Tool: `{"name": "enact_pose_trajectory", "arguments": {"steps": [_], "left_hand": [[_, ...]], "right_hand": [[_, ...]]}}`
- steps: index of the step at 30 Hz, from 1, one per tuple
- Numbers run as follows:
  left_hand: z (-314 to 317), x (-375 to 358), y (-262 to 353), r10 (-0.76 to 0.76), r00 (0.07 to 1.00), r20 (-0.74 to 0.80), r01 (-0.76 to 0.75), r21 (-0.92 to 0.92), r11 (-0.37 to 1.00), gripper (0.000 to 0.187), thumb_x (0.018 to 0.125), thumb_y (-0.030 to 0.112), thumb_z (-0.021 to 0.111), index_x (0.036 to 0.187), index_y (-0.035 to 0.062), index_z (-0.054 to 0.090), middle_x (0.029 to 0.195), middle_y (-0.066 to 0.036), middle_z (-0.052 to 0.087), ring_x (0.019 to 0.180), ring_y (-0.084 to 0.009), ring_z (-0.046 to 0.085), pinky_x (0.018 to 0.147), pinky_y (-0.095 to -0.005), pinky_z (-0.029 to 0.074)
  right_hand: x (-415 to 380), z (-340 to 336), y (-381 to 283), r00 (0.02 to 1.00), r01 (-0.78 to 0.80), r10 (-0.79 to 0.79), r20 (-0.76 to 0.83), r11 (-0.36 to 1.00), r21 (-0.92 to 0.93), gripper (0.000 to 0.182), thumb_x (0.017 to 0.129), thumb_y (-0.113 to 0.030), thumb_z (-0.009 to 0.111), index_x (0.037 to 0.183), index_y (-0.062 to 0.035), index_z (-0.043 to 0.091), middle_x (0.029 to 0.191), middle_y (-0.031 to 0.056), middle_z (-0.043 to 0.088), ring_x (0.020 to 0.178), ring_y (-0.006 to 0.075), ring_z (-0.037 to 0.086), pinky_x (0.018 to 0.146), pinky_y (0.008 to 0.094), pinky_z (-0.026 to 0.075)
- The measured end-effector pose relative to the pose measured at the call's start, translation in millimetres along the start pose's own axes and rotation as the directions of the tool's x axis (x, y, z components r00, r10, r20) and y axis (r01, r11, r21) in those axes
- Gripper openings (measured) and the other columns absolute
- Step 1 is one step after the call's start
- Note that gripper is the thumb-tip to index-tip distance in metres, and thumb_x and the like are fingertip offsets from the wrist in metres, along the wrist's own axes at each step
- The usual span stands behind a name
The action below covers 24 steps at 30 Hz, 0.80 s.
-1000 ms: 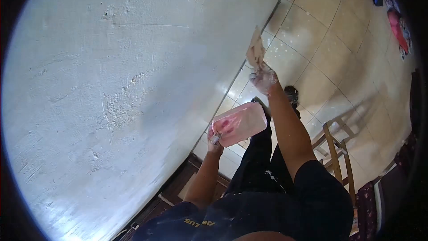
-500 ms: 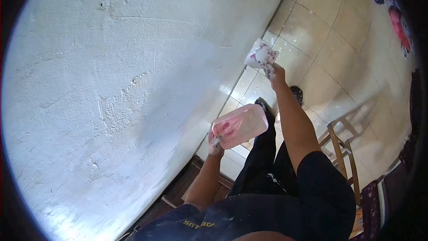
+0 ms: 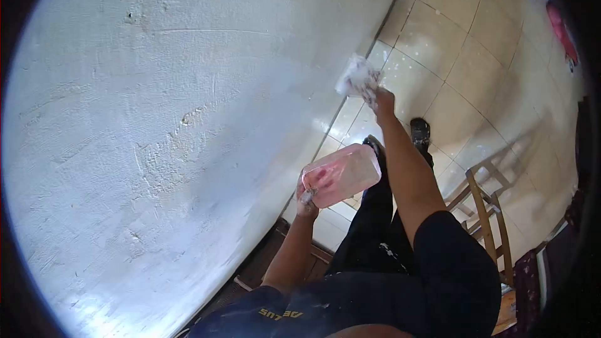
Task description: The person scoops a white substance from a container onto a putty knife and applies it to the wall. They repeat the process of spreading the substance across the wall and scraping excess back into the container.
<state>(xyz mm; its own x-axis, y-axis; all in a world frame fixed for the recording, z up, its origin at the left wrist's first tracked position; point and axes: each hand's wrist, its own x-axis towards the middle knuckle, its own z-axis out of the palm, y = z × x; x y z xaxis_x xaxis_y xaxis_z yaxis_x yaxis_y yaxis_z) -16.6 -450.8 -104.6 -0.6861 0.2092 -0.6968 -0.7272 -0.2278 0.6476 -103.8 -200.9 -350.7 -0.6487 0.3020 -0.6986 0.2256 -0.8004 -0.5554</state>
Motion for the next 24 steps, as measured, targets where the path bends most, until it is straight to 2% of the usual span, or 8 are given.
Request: {"name": "enact_pose_trajectory", "arguments": {"steps": [2, 6, 8, 14, 17, 19, 23, 24], "left_hand": [[0.1, -1.1, 1.7, 0.008, 1.0, -0.01, -0.008, 0.02, 1.0, 0.072, 0.072, 0.024, 0.067, 0.134, 0.0037, 0.037, 0.129, -0.016, 0.049, 0.118, -0.0352, 0.049, 0.098, -0.0504, 0.044], [-28.9, -3.5, 6.6, -0.01, 1.0, -0.018, 0.01, -0.001, 1.0, 0.073, 0.07, 0.023, 0.067, 0.135, 0.0046, 0.037, 0.127, -0.017, 0.049, 0.117, -0.0339, 0.05, 0.098, -0.0491, 0.044], [-30.9, -1.2, 4.0, 0.0, 1.0, -0.003, 0.0, 0.022, 1.0, 0.073, 0.07, 0.022, 0.067, 0.135, 0.0045, 0.037, 0.127, -0.016, 0.049, 0.117, -0.0336, 0.05, 0.098, -0.0487, 0.044], [-15.3, -2.4, 13.3, 0.05, 0.998, 0.044, -0.053, 0.053, 0.997, 0.068, 0.072, 0.023, 0.069, 0.131, 0.0052, 0.04, 0.125, -0.015, 0.051, 0.114, -0.0345, 0.052, 0.094, -0.0504, 0.047], [-13.9, -2.7, 12.7, 0.044, 0.999, 0.021, -0.045, 0.022, 0.999, 0.067, 0.074, 0.023, 0.069, 0.131, 0.0049, 0.04, 0.125, -0.015, 0.051, 0.113, -0.0345, 0.052, 0.094, -0.0507, 0.047], [-15.7, -3.3, 14.2, 0.015, 1.0, -0.021, -0.015, -0.004, 1.0, 0.07, 0.073, 0.02, 0.067, 0.134, 0.0029, 0.037, 0.126, -0.016, 0.05, 0.116, -0.0335, 0.05, 0.097, -0.0487, 0.044], [-18.5, -8.5, 14.3, 0.022, 1.0, 0.001, -0.022, 0.042, 0.999, 0.072, 0.071, 0.021, 0.069, 0.134, 0.0032, 0.037, 0.124, -0.015, 0.052, 0.115, -0.0331, 0.051, 0.097, -0.0483, 0.045], [-16.6, -9.8, 15.5, 0.017, 1.0, -0.012, -0.016, 0.043, 0.999, 0.073, 0.071, 0.021, 0.07, 0.133, 0.0033, 0.037, 0.123, -0.015, 0.053, 0.115, -0.0329, 0.052, 0.096, -0.0479, 0.045]], "right_hand": [[-37.3, -14.1, -18.4, 0.992, 0.067, -0.046, 0.121, 0.982, -0.175, 0.029, 0.086, -0.026, 0.064, 0.099, -0.0002, 0.066, 0.092, 0.0067, 0.066, 0.08, 0.0143, 0.062, 0.069, 0.028, 0.051], [-79.0, 42.7, -74.5, 0.987, -0.15, 0.113, 0.113, 0.903, 0.404, 0.032, 0.086, -0.026, 0.063, 0.11, -0.0038, 0.06, 0.098, 0.0055, 0.063, 0.087, 0.0155, 0.06, 0.079, 0.0308, 0.048], [-100.6, 84.8, -114.6, 0.873, -0.13, -0.188, 0.449, 0.799, 0.587, 0.029, 0.084, -0.022, 0.064, 0.107, -0.0053, 0.061, 0.101, 0.0054, 0.062, 0.089, 0.0173, 0.059, 0.079, 0.0319, 0.047], [-58.4, 130.7, -120.7, 0.957, 0.033, -0.082, 0.279, 0.983, 0.179, 0.035, 0.084, -0.027, 0.061, 0.109, -0.0044, 0.062, 0.101, 0.005, 0.063, 0.091, 0.0188, 0.059, 0.079, 0.0292, 0.047], [-22.2, 59.5, -58.4, 0.971, 0.025, -0.125, 0.204, 0.901, 0.434, 0.042, 0.082, -0.023, 0.066, 0.112, 0.0054, 0.059, 0.1, 0.009, 0.066, 0.091, 0.0195, 0.065, 0.078, 0.0268, 0.051], [-32.0, 27.5, -57.9, 0.992, 0.018, -0.045, 0.118, 0.975, 0.22, 0.041, 0.083, -0.027, 0.067, 0.111, 0.0018, 0.06, 0.098, 0.0071, 0.066, 0.086, 0.0194, 0.065, 0.073, 0.0286, 0.051], [-43.0, 25.1, -94.9, 0.899, -0.034, -0.184, 0.398, 0.876, 0.481, 0.035, 0.086, -0.023, 0.057, 0.115, -0.0034, 0.057, 0.1, 0.0033, 0.062, 0.091, 0.0151, 0.059, 0.071, 0.0249, 0.045], [-63.2, 56.3, -133.2, 0.939, 0.036, -0.196, 0.281, 0.871, 0.489, 0.034, 0.086, -0.023, 0.057, 0.115, -0.004, 0.057, 0.1, 0.0027, 0.062, 0.089, 0.0139, 0.058, 0.07, 0.0244, 0.044]]}}
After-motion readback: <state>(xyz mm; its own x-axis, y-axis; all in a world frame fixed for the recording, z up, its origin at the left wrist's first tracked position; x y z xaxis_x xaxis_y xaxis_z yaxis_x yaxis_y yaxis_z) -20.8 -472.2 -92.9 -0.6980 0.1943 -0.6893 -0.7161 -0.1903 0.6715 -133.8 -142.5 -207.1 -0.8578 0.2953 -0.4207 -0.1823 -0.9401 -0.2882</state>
